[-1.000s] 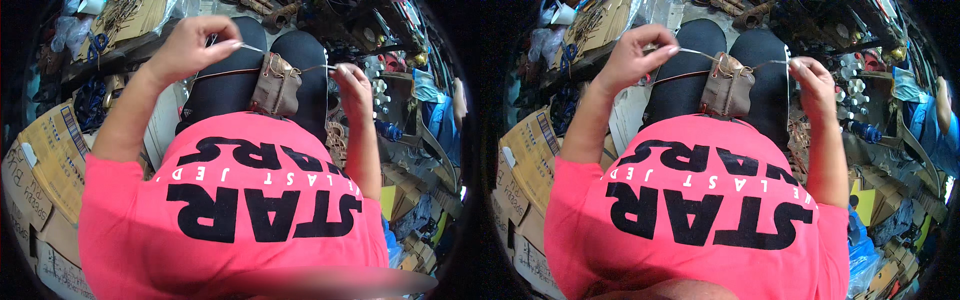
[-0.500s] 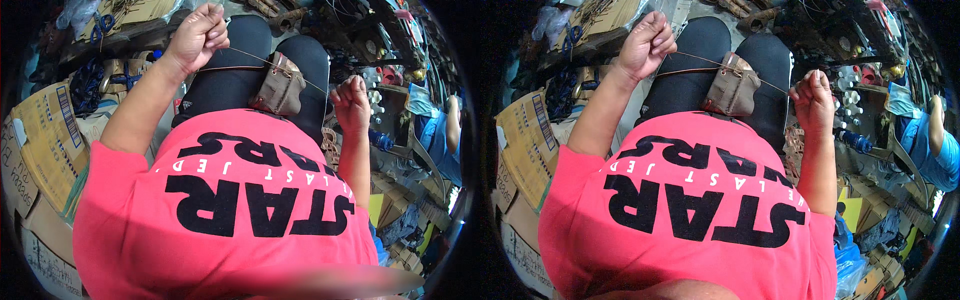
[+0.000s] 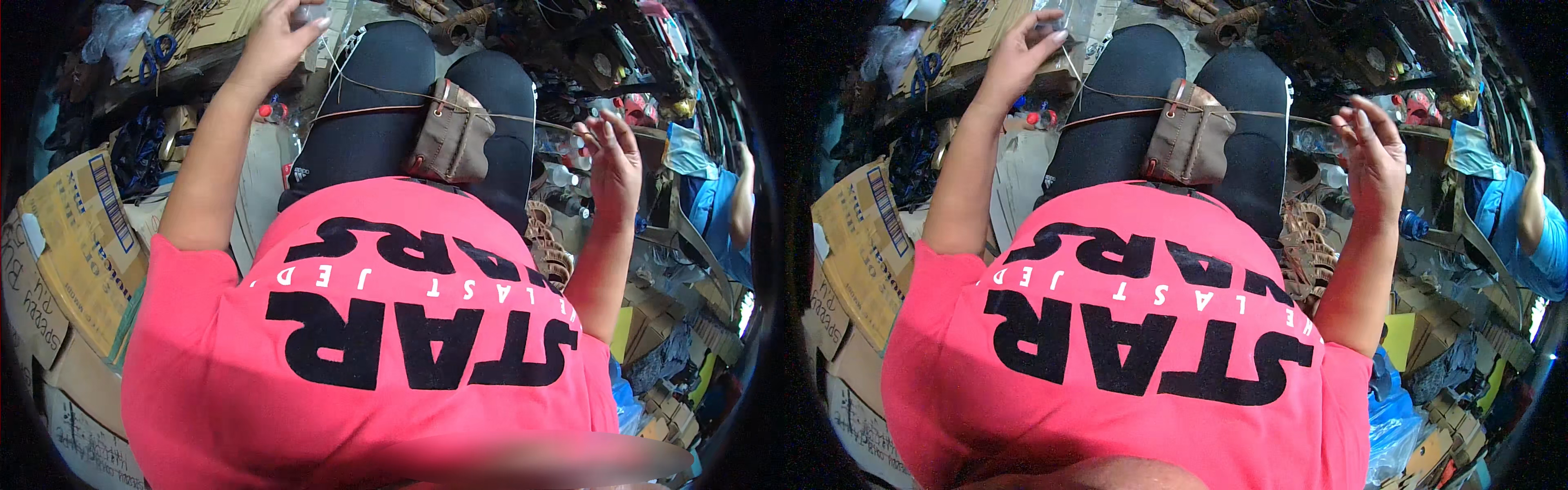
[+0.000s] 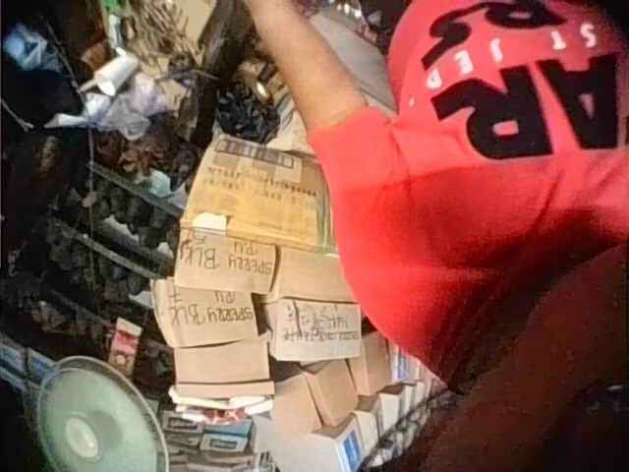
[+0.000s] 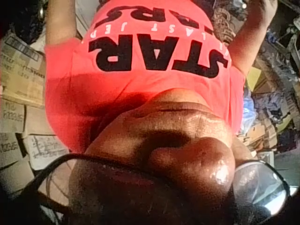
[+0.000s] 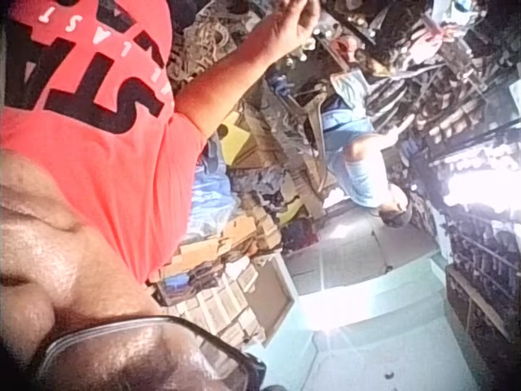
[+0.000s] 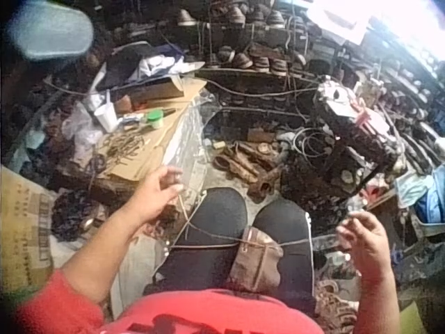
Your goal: The recorder is hand-stitching a piece of leather that forms part of a shoe upper.
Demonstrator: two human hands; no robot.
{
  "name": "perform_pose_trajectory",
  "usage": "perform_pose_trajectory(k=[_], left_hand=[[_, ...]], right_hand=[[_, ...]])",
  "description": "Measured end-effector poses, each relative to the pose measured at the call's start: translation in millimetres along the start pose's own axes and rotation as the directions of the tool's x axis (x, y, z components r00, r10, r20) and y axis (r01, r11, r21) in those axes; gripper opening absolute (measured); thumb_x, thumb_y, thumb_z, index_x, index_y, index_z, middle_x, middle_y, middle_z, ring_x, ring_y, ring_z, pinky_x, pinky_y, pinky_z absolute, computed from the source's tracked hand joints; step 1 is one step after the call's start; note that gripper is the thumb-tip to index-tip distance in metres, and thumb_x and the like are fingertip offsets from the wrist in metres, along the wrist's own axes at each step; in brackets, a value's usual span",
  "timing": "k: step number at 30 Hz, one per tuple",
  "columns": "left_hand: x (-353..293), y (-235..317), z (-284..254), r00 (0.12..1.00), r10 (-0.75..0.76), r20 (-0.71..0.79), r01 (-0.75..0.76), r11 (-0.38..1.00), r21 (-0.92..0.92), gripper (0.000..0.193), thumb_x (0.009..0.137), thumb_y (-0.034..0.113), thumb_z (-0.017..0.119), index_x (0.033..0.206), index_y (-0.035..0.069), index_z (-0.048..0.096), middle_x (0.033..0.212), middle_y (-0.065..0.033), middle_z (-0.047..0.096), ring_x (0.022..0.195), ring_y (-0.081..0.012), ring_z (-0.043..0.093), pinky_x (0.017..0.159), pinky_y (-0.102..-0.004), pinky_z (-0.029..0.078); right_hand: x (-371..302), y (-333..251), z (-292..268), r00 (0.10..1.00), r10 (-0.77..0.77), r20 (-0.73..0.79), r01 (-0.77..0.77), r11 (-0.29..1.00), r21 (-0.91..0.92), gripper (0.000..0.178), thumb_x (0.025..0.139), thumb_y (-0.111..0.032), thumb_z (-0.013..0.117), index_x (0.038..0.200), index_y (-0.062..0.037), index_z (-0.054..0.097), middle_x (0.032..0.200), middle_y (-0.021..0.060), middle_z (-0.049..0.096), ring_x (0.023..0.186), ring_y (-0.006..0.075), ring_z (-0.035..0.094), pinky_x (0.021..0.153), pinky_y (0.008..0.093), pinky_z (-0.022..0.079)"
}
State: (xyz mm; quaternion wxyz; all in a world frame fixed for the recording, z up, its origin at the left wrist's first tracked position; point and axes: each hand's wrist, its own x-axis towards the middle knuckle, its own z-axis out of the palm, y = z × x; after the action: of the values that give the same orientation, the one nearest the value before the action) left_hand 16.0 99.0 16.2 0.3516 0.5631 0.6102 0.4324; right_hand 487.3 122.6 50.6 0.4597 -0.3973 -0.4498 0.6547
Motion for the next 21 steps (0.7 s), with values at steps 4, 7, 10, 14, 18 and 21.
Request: perform_pose_trajectory(k=[4,7,10,14,18,21], left_hand=[[-9,116,61,0.886,0.454,0.097,-0.442,0.889,-0.123,0.018,0.085,0.006,0.067,0.102,0.001,0.067,0.099,-0.0104,0.068,0.088,-0.0151,0.063,0.081,-0.0271,0.05],[-4,140,105,0.742,0.662,0.1,-0.617,0.734,-0.282,0.024,0.078,0.003,0.073,0.101,0.001,0.066,0.091,-0.0108,0.069,0.082,-0.0157,0.065,0.075,-0.0272,0.052],[-1,156,110,0.852,0.467,0.237,-0.392,0.869,-0.303,0.019,0.078,0.001,0.071,0.096,0.001,0.065,0.085,-0.0094,0.068,0.076,-0.0135,0.065,0.07,-0.0258,0.052],[14,127,115,0.827,0.553,0.101,-0.474,0.782,-0.404,0.014,0.078,-0.001,0.069,0.092,0.0,0.067,0.082,-0.0085,0.067,0.076,-0.0123,0.064,0.067,-0.0254,0.051],[24,101,91,0.899,0.438,-0.022,-0.438,0.898,-0.033,0.01,0.076,0.0,0.07,0.085,0.002,0.069,0.081,-0.0087,0.065,0.075,-0.0159,0.063,0.066,-0.0278,0.05],[17,97,89,0.899,0.439,-0.002,-0.434,0.89,0.142,0.011,0.074,0.002,0.071,0.085,0.004,0.07,0.08,-0.0096,0.064,0.074,-0.0201,0.063,0.067,-0.0299,0.05]], right_hand=[[12,-22,73,0.95,-0.309,-0.038,0.283,0.91,-0.303,0.021,0.088,-0.002,0.062,0.109,0.0016,0.065,0.107,0.0107,0.067,0.099,0.0147,0.063,0.089,0.0262,0.048],[20,-28,110,0.929,-0.359,0.085,0.369,0.897,-0.244,0.022,0.085,0.002,0.065,0.107,0.0023,0.066,0.105,0.0106,0.068,0.099,0.0138,0.063,0.088,0.0245,0.048],[25,-27,128,0.915,-0.385,0.119,0.401,0.898,-0.179,0.023,0.083,-0.001,0.069,0.106,-0.0006,0.068,0.096,0.0065,0.069,0.089,0.0106,0.062,0.079,0.0225,0.048],[26,-20,136,0.93,-0.368,0.024,0.362,0.898,-0.251,0.024,0.084,-0.003,0.068,0.108,0.0009,0.066,0.098,0.0081,0.068,0.091,0.013,0.062,0.086,0.0245,0.045],[12,10,134,0.858,-0.402,0.32,0.497,0.494,-0.713,0.016,0.073,-0.013,0.077,0.088,-0.0102,0.071,0.085,0.0038,0.061,0.077,0.0176,0.055,0.071,0.0292,0.044],[10,32,144,0.828,-0.312,0.466,0.535,0.191,-0.823,0.012,0.073,-0.02,0.076,0.081,-0.0132,0.071,0.081,0.0063,0.059,0.08,0.0262,0.056,0.072,0.0371,0.044]])
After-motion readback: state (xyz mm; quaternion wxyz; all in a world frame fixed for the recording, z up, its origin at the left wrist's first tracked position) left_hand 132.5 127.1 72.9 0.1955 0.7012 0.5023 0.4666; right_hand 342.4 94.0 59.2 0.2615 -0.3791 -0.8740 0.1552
